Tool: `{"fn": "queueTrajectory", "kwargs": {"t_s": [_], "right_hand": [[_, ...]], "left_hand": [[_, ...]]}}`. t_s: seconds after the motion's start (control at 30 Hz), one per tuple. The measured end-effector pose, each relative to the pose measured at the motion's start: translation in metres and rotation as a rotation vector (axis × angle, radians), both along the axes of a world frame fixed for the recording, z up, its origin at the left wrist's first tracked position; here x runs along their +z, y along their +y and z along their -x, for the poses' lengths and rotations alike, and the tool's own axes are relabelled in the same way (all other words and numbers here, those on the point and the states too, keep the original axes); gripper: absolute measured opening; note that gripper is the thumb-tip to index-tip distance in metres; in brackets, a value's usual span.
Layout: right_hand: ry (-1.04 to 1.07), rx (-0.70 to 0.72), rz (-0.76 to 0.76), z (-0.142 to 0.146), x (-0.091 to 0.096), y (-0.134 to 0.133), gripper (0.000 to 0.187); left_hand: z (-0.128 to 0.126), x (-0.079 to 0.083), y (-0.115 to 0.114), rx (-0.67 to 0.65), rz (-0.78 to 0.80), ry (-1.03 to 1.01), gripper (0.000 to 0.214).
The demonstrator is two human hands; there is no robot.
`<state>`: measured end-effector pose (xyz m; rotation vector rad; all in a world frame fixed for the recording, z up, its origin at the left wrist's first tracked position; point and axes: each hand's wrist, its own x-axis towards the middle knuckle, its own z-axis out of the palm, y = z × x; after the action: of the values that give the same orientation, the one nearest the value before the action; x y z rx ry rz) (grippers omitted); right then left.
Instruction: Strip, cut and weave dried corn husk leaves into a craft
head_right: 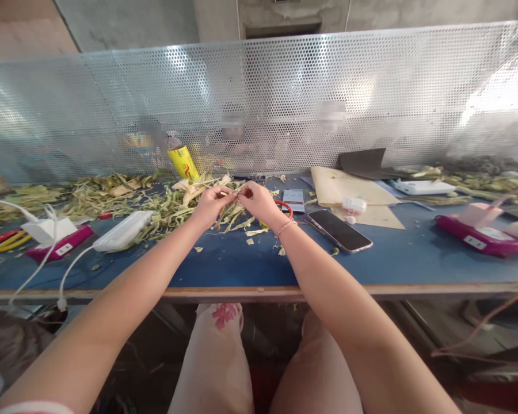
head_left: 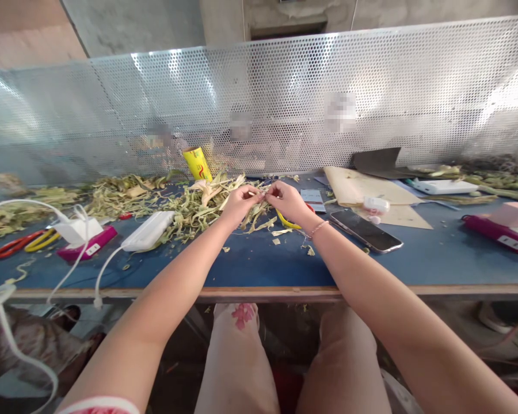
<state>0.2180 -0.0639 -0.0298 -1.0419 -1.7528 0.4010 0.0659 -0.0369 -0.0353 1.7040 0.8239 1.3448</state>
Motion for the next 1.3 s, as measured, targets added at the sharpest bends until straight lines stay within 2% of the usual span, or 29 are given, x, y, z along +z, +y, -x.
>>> {"fn": "queueTrajectory", "kwargs": {"t_s": [0.2, 0.37, 0.5, 0.63, 0.8, 1.07, 1.2, 1.3], "right_hand": [[0.087, -0.044, -0.055, 0.0, -0.003, 0.004, 0.009], [0.081, -0.029, -0.028, 0.001, -0.001, 0.001, 0.014], [0.084, 0.003, -0.018, 0.0, 0.0, 0.002, 0.012], [0.227, 0.082, 0.075, 0.001, -0.001, 0.005, 0.01], [0.314, 0.148, 0.175, 0.003, -0.001, 0.005, 0.022], [0.082, -0.015, 0.003, 0.003, -0.001, 0.0, 0.017], [0.003, -0.019, -0.062, 0.002, 0.002, -0.002, 0.018], [0.005, -0.006, -0.071, 0.001, 0.003, -0.002, 0.022]], "left_hand": [[-0.003, 0.005, -0.009, 0.029, -0.07, 0.058, 0.02], [-0.004, 0.007, -0.012, 0.03, -0.114, 0.095, 0.019], [-0.004, 0.006, -0.011, 0.072, -0.113, 0.065, 0.016], [-0.003, 0.003, -0.006, 0.096, -0.06, -0.009, 0.016], [-0.003, 0.001, -0.002, 0.093, -0.01, -0.092, 0.019], [-0.011, 0.004, -0.009, -0.062, 0.214, -0.362, 0.023], [-0.012, 0.007, -0.012, -0.094, 0.334, -0.4, 0.018], [-0.01, 0.008, -0.012, -0.089, 0.363, -0.411, 0.015]]}}
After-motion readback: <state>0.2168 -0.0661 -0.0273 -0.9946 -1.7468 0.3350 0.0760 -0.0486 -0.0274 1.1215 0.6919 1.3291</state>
